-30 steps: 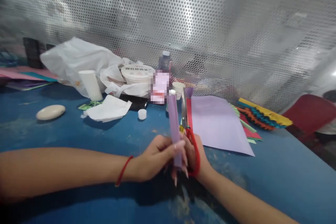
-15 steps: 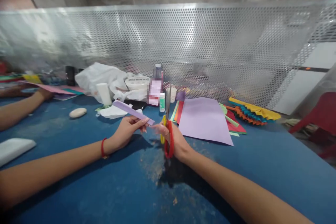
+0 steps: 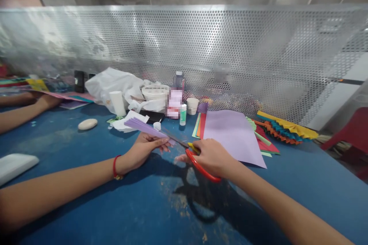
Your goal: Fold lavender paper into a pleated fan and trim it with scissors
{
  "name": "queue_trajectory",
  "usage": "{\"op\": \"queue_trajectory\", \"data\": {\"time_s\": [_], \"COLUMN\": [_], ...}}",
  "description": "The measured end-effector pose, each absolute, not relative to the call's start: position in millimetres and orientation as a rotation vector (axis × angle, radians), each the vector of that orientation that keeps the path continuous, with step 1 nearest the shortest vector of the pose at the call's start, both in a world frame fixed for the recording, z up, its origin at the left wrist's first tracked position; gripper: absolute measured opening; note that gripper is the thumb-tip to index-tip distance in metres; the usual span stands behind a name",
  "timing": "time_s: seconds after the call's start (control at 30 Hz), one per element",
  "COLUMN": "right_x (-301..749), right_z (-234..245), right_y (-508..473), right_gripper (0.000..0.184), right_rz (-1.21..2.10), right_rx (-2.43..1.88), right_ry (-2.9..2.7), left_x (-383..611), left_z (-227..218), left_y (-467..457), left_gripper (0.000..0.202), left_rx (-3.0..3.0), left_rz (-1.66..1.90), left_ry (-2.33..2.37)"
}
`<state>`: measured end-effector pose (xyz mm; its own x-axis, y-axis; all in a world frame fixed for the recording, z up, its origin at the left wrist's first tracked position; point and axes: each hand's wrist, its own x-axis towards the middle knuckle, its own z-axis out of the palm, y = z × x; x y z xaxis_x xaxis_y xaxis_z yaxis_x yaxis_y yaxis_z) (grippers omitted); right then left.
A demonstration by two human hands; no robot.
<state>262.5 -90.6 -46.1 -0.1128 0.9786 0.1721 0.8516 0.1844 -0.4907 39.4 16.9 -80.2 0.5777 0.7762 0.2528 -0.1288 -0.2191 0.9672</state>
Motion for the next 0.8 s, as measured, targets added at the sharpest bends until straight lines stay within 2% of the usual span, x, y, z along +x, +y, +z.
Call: {"op": "queue_trajectory", "data": {"time_s": [0.13, 0.6, 0.8], "right_x": [256, 258, 267], "right_z": [-44, -41, -37], "right_y": [-93, -97, -95], "right_gripper": [0.067, 0.063, 0.061], "right_rz": [0.368, -0.253, -0.373], "right_rx": [-1.732, -1.748, -1.731], "right_ry": [-2.089, -2.197, -2.31], "left_x": [38, 38, 37], "left_z": [-79, -81, -80], "left_y": [19, 14, 15], "left_gripper": [0.034, 0.024, 0.021], "left_rx": [1.549, 1.511, 1.564], "left_rz": [0.864, 0.793, 0.809], "left_ry": [0.543, 0.495, 0.545]}}
